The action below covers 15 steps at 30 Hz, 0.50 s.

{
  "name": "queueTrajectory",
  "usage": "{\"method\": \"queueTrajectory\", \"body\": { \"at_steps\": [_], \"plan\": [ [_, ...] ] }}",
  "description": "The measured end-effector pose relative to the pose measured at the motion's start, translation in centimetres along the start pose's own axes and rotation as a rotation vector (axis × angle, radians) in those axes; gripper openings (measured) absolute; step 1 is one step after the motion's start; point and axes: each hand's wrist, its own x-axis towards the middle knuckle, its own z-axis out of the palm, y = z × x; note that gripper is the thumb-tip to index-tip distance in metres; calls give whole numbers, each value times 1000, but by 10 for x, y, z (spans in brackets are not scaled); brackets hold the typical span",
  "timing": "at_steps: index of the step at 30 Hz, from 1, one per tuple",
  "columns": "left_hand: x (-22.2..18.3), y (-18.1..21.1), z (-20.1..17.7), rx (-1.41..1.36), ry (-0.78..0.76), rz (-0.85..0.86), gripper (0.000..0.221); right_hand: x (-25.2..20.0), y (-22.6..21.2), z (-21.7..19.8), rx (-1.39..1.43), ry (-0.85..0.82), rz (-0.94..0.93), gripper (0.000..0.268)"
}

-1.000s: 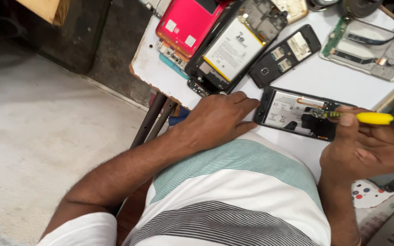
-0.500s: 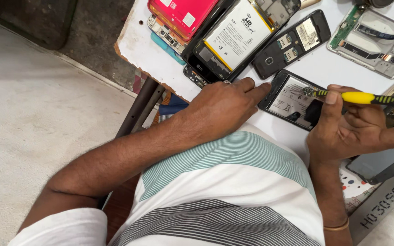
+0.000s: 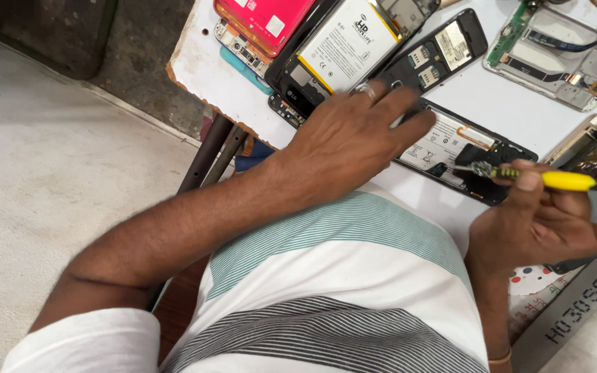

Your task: The person uses a yellow-handled screwdriver to remove and install screws on the back of a disassembled smartphone. The person repeatedly picks up screws, places them into the screwdriver, and tightens them into the phone chassis.

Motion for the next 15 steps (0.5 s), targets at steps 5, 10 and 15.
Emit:
{"method": "queueTrajectory", "body": {
  "at_steps": [5,10,15],
  "plan": [
    [33,4,10,59,-9,107,49,-17,5,-21,48,70,57,73],
    [47,6,10,95,-181,165,78,-25,7,-30,65,103,72,86],
    [33,5,6,-102,-56,145,89,-23,3,-30,76,75,49,77]
  ]
}}
